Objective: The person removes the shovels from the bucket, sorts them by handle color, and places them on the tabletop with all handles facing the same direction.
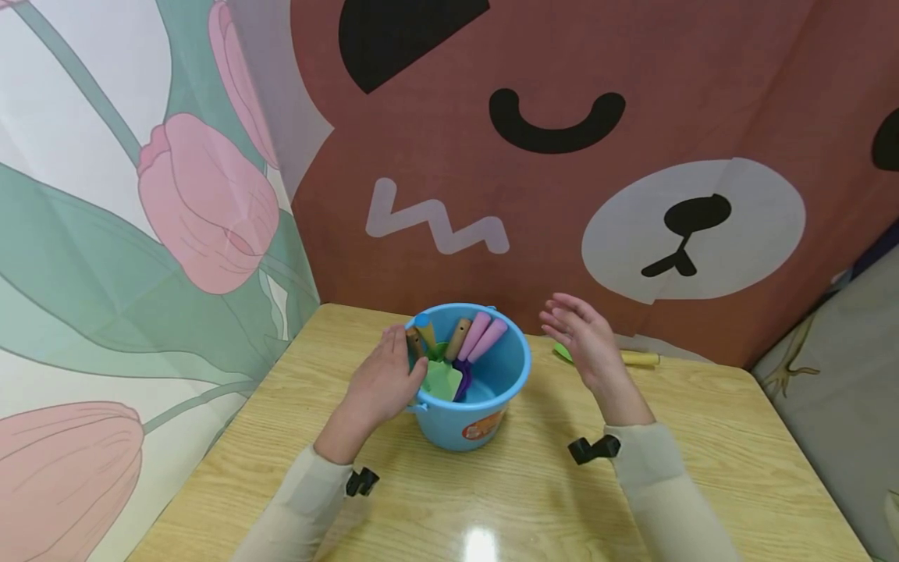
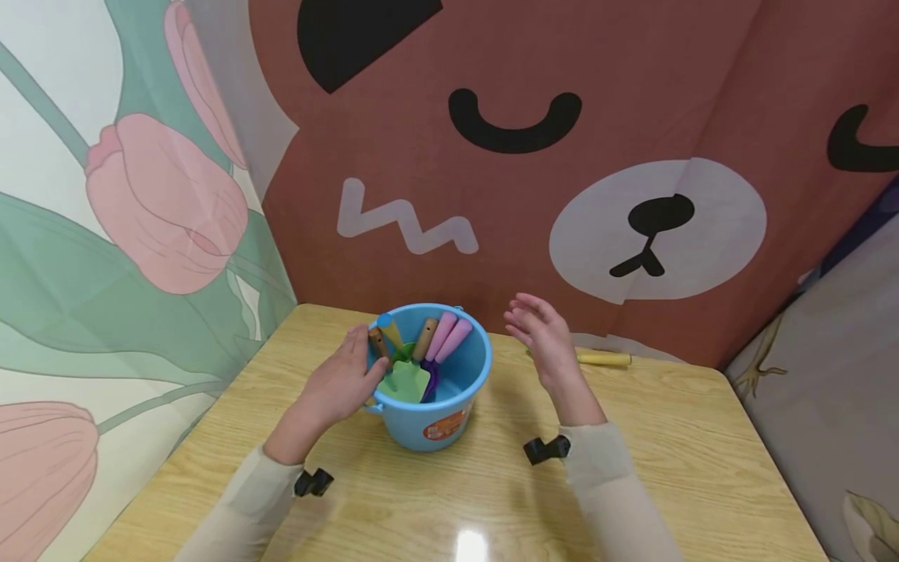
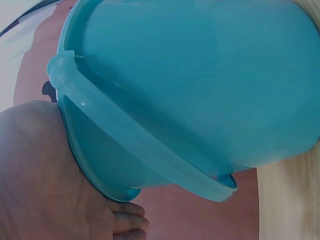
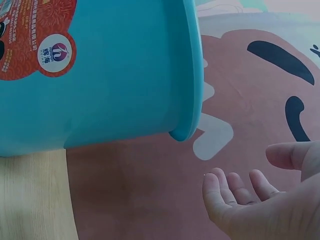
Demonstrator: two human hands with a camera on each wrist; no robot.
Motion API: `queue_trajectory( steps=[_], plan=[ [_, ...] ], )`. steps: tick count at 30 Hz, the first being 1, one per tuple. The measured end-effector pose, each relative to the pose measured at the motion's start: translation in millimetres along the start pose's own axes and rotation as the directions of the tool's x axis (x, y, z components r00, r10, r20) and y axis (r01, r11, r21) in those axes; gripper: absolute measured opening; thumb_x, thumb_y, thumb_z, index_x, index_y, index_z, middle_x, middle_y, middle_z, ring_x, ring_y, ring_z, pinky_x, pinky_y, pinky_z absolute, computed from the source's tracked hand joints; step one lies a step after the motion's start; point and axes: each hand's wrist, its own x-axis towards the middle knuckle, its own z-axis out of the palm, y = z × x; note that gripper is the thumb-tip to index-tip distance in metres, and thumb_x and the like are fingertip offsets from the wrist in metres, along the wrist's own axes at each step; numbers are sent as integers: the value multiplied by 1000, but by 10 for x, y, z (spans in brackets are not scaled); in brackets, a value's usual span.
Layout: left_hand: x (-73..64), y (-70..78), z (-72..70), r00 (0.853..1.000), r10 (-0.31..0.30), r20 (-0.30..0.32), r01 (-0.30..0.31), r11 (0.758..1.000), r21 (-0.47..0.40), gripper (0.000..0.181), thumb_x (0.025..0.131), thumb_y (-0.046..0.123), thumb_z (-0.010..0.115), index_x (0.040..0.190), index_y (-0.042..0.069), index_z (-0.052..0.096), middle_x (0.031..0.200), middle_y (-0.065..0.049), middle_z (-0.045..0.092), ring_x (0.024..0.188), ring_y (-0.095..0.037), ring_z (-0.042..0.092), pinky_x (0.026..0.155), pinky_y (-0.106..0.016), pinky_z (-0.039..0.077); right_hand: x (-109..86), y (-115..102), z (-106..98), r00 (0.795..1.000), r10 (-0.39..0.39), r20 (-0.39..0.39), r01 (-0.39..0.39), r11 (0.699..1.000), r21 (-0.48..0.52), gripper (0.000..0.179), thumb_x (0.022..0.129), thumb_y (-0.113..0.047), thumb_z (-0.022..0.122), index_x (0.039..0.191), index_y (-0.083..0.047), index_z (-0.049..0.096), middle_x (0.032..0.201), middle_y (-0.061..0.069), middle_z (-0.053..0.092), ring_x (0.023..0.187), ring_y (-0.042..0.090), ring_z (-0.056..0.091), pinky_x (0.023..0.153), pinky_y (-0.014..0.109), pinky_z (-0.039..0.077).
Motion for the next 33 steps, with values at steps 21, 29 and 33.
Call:
queue_trajectory(
  steps=[21,29,33],
  plan=[
    [6,-17,28,1000,7,-13,-7,1000,-8,81,105,48,39,159,-7,14,166,-23,17,155,-36,16,123,-50,23,86,99,42,999,9,35,-6,996,-84,46,105,-19,55,148,-8,44,139,10,52,134,35,52,112,46,42],
    [0,-15,18,999,16,-31,-16,1000,-9,80,105,47,41,159,-7,16,166,-23,19,154,-36,17,122,-51,24,113,110,71,999,9,45,-4,995,-102,47,104,-18,56,148,-7,44,140,11,52,129,29,57,111,45,43],
    [2,-6,6,1000,16,-24,-16,1000,1,81,105,49,39,159,-6,15,166,-23,18,154,-36,16,122,-50,25,118,112,83,999,12,52,-6,995,-98,46,105,-17,55,148,-7,44,140,12,51,132,33,54,113,49,40]
  ],
)
